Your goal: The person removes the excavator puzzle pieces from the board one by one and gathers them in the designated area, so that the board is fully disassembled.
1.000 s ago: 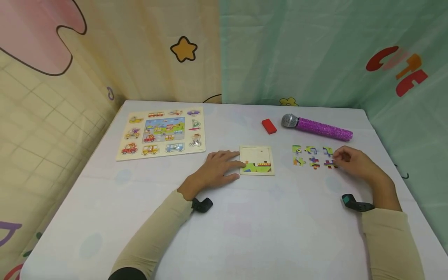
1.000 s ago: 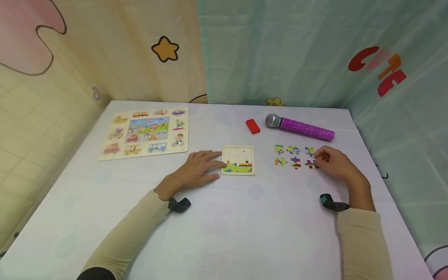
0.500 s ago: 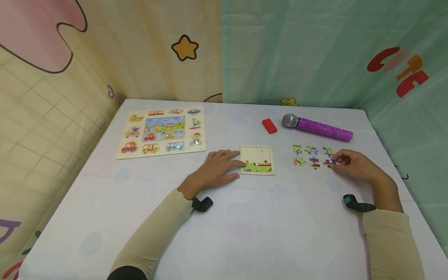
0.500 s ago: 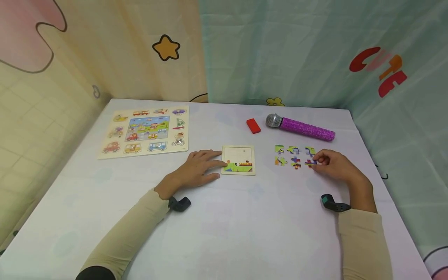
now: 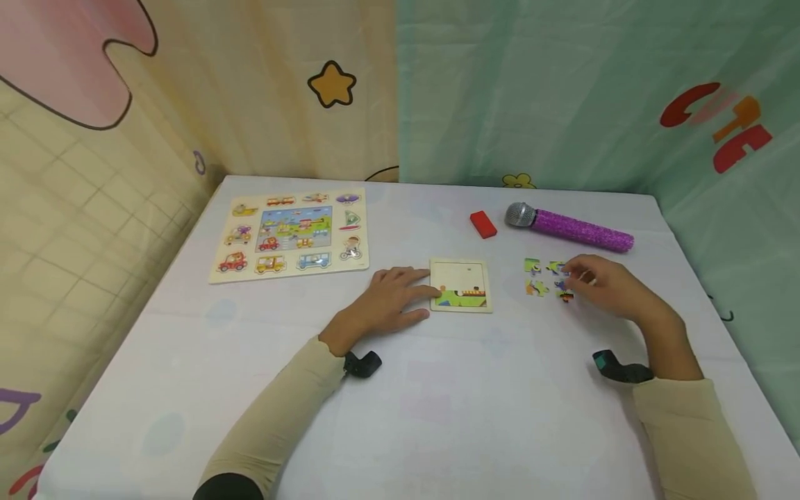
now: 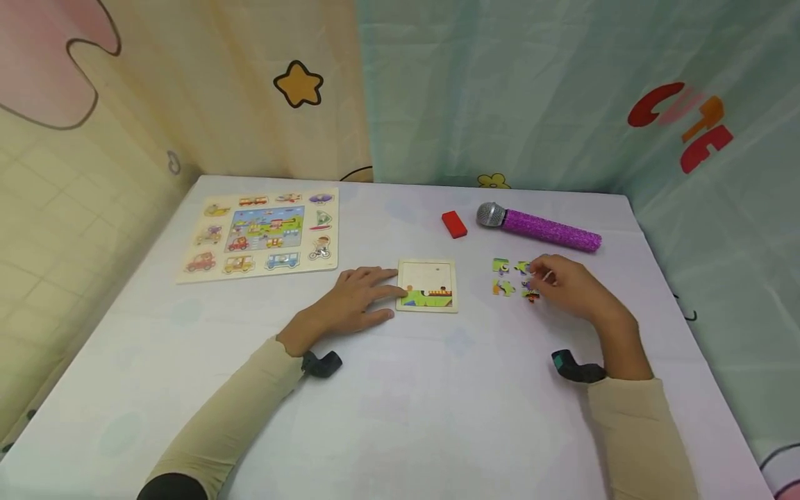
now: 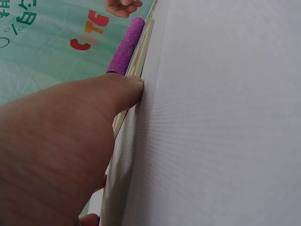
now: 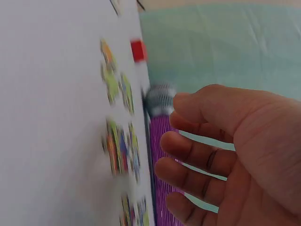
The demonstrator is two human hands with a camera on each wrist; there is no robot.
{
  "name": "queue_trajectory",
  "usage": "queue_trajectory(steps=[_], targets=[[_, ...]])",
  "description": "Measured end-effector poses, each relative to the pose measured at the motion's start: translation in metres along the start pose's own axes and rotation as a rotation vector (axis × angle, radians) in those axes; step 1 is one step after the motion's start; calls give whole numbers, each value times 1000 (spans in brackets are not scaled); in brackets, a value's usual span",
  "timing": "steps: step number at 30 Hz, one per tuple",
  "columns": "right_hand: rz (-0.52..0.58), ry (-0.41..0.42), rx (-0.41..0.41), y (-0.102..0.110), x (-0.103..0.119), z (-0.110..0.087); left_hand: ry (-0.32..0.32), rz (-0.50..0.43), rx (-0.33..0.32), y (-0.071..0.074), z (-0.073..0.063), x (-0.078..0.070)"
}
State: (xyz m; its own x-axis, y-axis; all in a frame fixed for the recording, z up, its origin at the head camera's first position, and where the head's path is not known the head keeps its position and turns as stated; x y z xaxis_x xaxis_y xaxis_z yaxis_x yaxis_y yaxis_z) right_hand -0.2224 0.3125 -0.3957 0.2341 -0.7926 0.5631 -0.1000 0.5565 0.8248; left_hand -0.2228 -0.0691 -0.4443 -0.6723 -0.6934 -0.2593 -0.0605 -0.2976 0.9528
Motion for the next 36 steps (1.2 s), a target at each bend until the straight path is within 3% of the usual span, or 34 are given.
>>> queue_trajectory(steps=[6, 8, 11, 16, 36], targets=[[24, 271, 118, -62, 80, 30, 1, -2, 2, 1, 2, 0], [33, 314, 158, -79, 100, 43, 8, -4, -4, 0, 1, 0], [19, 301, 197, -96, 116, 56, 10, -15, -5, -1, 1, 1], [-3, 254, 223, -107, 119, 62, 13, -25, -4, -1, 2, 0], [20, 283, 198, -114, 118, 63, 25, -20, 8, 3, 1, 1]])
Point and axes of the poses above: each hand's wrist, its own z-axis towards the middle knuckle, its own y-axis out of the back of the hand, x = y × z, the point moved 3 cm from there along z, towards the middle knuckle, and after that the axes turned 10 degrees about -x, right-handed, at the moved point
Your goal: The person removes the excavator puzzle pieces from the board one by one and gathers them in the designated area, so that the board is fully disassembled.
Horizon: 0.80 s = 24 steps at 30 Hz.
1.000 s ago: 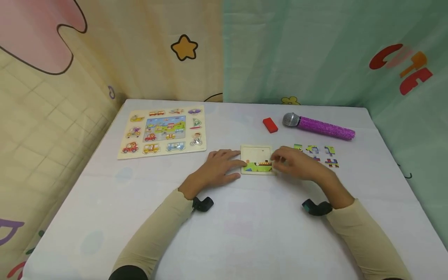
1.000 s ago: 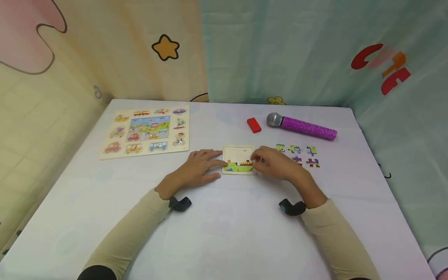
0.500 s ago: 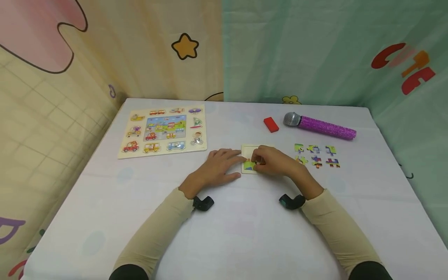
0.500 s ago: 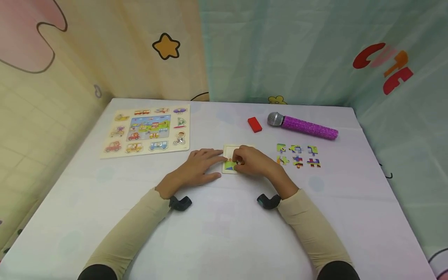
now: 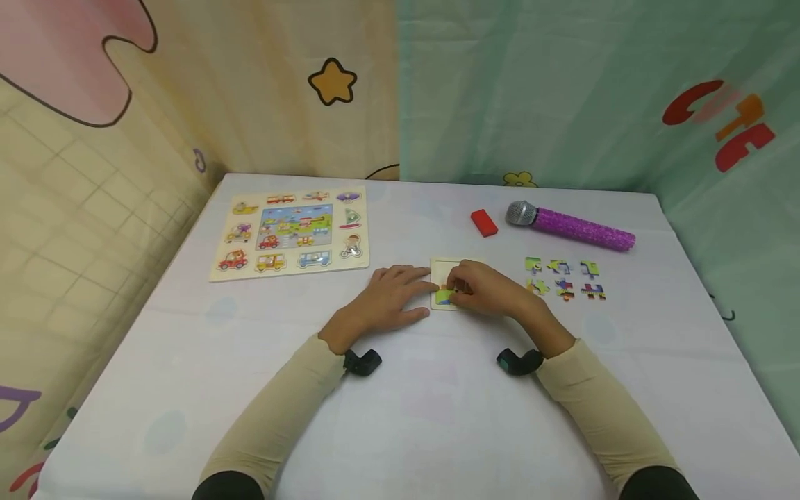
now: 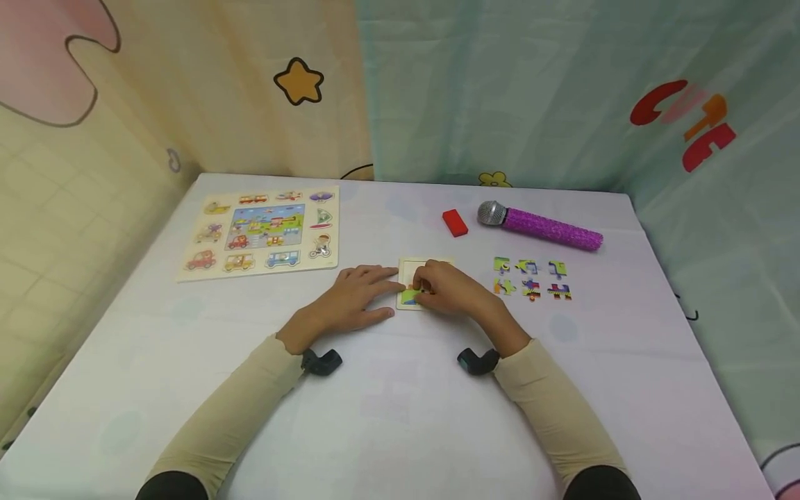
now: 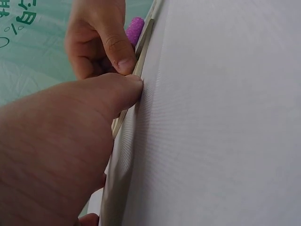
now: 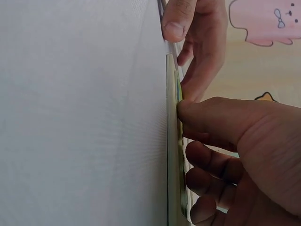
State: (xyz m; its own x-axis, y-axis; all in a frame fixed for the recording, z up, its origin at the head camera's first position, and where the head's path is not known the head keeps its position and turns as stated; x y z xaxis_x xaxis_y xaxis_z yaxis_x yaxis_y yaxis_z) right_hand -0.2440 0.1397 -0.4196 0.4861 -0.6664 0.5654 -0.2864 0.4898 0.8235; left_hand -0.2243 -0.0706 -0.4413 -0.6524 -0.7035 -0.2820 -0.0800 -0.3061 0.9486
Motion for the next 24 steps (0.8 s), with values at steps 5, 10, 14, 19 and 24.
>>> queue_trajectory(steps=[5, 10, 14, 19, 24], targets=[[-9, -12, 1, -1, 1, 0, -1, 7, -3, -1, 1, 0], [10, -30, 7, -2, 2, 0, 4, -1, -5, -1, 1, 0], [33, -35, 2, -2, 1, 0, 11, -2, -1, 0, 1, 0], [70, -40, 4, -2, -1, 0, 15, 2, 5, 0, 1, -1], [102, -38, -1, 0, -4, -1, 16, -3, 4, -1, 0, 0]])
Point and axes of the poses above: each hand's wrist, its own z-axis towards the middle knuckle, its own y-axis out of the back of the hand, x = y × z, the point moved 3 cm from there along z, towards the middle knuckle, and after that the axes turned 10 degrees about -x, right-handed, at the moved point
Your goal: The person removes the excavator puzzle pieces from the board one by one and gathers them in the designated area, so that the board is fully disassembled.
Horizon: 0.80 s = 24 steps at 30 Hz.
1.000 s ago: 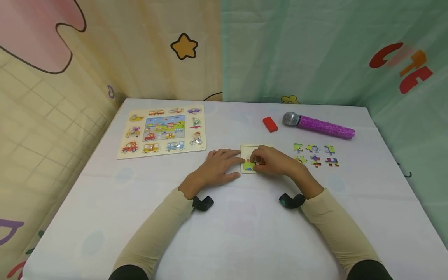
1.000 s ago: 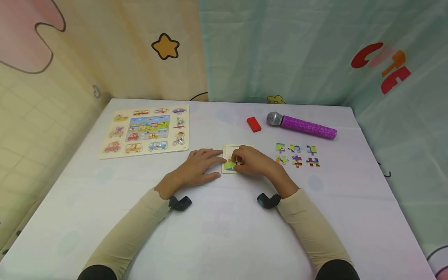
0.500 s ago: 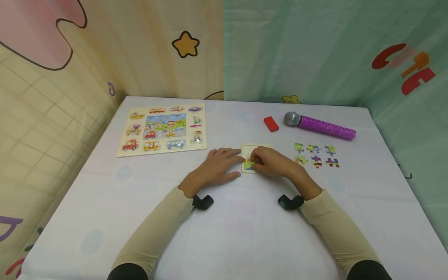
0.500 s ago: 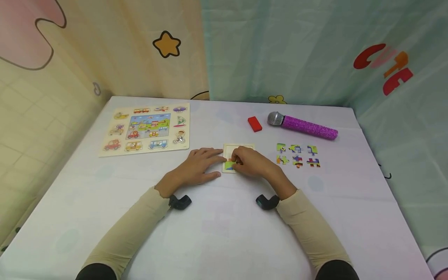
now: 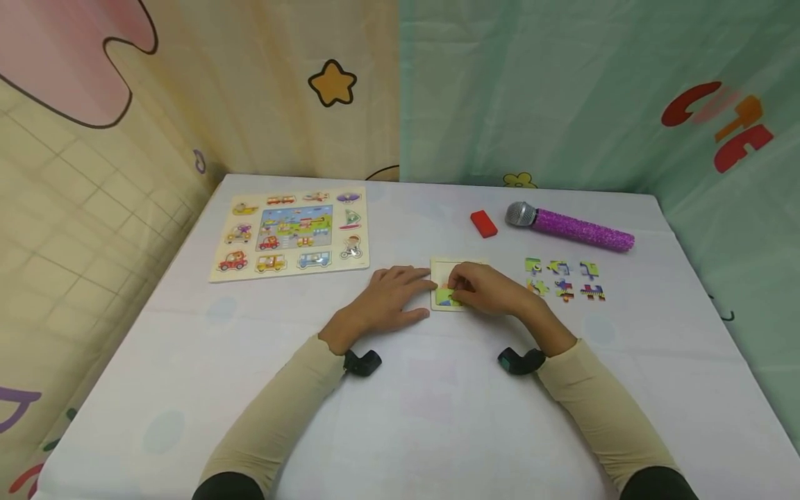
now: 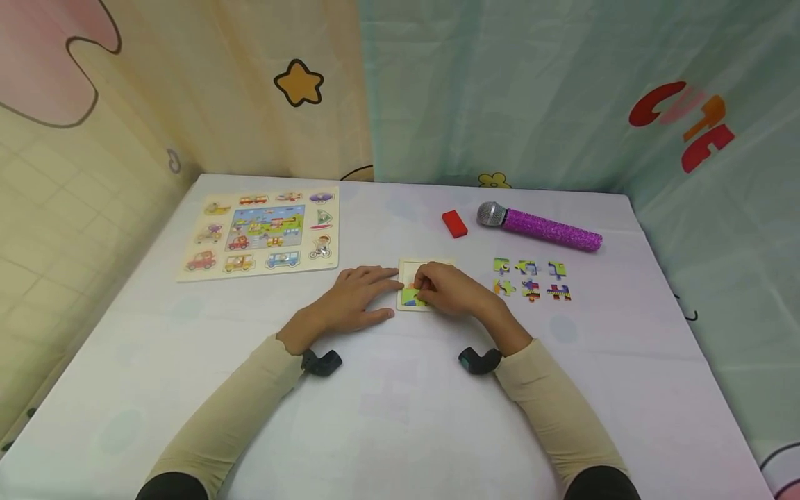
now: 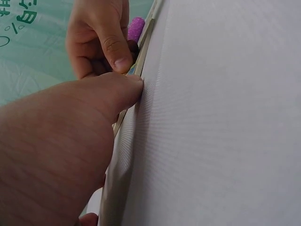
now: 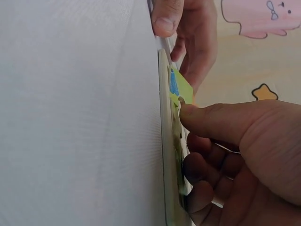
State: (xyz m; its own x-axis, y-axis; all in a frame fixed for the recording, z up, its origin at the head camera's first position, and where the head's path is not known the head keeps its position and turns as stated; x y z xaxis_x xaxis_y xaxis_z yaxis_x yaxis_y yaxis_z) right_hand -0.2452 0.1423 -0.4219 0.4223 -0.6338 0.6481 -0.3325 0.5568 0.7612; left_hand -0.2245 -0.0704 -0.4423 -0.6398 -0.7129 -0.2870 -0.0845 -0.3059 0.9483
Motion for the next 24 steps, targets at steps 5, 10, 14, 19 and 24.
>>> queue_trajectory(steps=[5, 10, 14, 19, 24], targets=[[34, 14, -7, 3, 1, -2, -3, -7, -10, -2, 0, 1], [65, 43, -34, 7, 4, -3, -5, -8, -17, -2, 0, 1], [115, 63, -93, 22, 2, -10, -5, -13, -7, -3, 0, 0], [117, 7, -187, 53, -12, -30, 2, -8, -5, -2, 0, -1], [84, -114, -218, 75, -41, -64, 14, -16, -11, -1, -1, 0]])
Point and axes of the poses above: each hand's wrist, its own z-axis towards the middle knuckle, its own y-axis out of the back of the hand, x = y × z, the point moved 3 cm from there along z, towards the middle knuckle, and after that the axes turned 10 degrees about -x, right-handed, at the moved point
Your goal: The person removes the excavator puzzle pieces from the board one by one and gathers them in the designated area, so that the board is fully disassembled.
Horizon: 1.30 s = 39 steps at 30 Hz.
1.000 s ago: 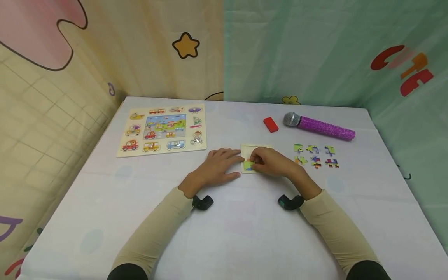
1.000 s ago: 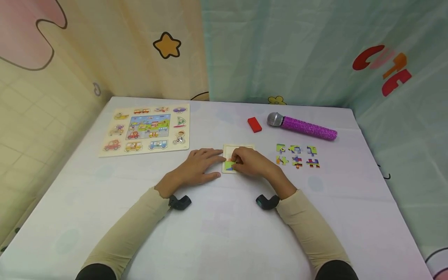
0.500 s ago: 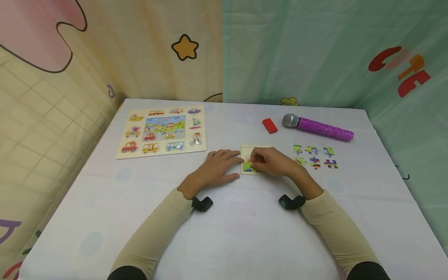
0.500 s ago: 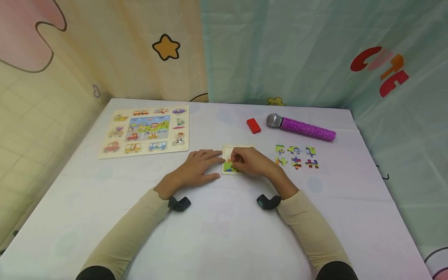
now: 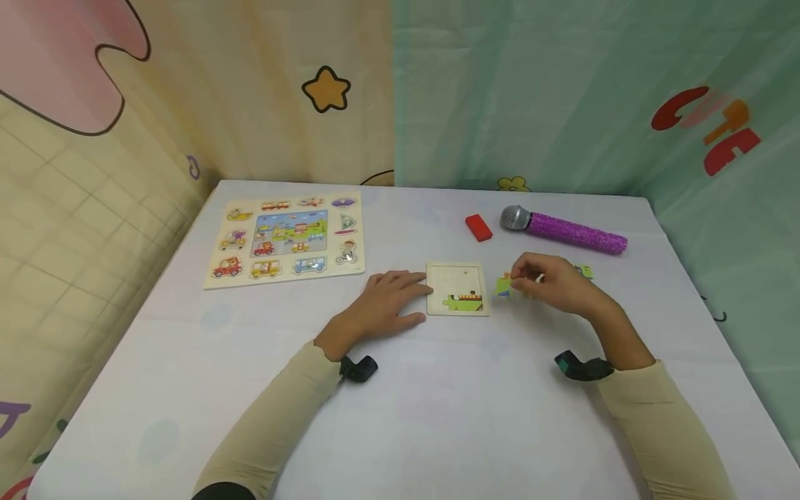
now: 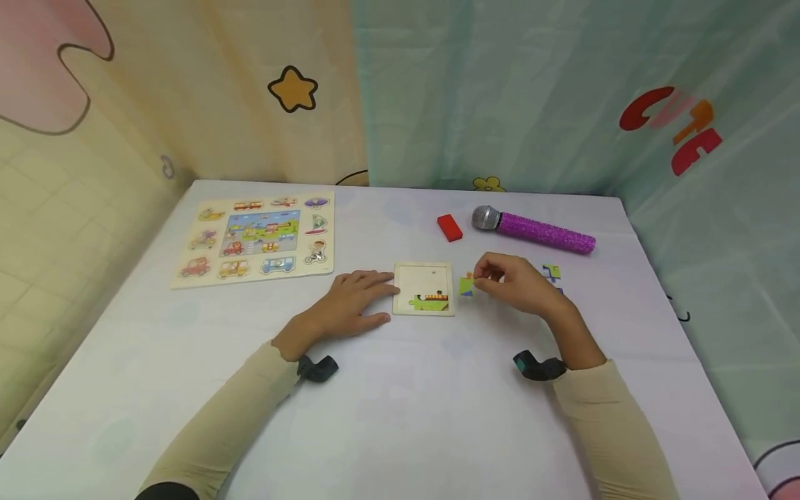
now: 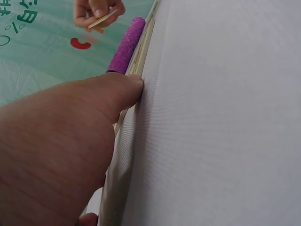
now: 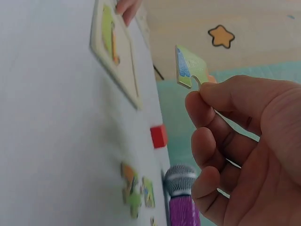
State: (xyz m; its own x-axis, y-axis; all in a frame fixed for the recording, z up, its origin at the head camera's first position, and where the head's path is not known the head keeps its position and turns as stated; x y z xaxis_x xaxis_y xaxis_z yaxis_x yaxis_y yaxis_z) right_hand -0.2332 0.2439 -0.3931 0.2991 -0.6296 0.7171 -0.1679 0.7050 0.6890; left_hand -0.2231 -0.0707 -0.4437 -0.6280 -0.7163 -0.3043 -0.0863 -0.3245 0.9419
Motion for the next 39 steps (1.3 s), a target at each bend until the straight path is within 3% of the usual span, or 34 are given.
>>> queue_trajectory(steps=[6, 11, 39], targets=[[-27, -95, 23, 9, -27, -29, 20, -4, 3, -1, -6, 1], [-67, -89, 22, 6, -38, -41, 11, -4, -16, -4, -8, 2], [-178, -32, 49, 6, -35, -46, -20, -8, -15, -2, -1, 0]])
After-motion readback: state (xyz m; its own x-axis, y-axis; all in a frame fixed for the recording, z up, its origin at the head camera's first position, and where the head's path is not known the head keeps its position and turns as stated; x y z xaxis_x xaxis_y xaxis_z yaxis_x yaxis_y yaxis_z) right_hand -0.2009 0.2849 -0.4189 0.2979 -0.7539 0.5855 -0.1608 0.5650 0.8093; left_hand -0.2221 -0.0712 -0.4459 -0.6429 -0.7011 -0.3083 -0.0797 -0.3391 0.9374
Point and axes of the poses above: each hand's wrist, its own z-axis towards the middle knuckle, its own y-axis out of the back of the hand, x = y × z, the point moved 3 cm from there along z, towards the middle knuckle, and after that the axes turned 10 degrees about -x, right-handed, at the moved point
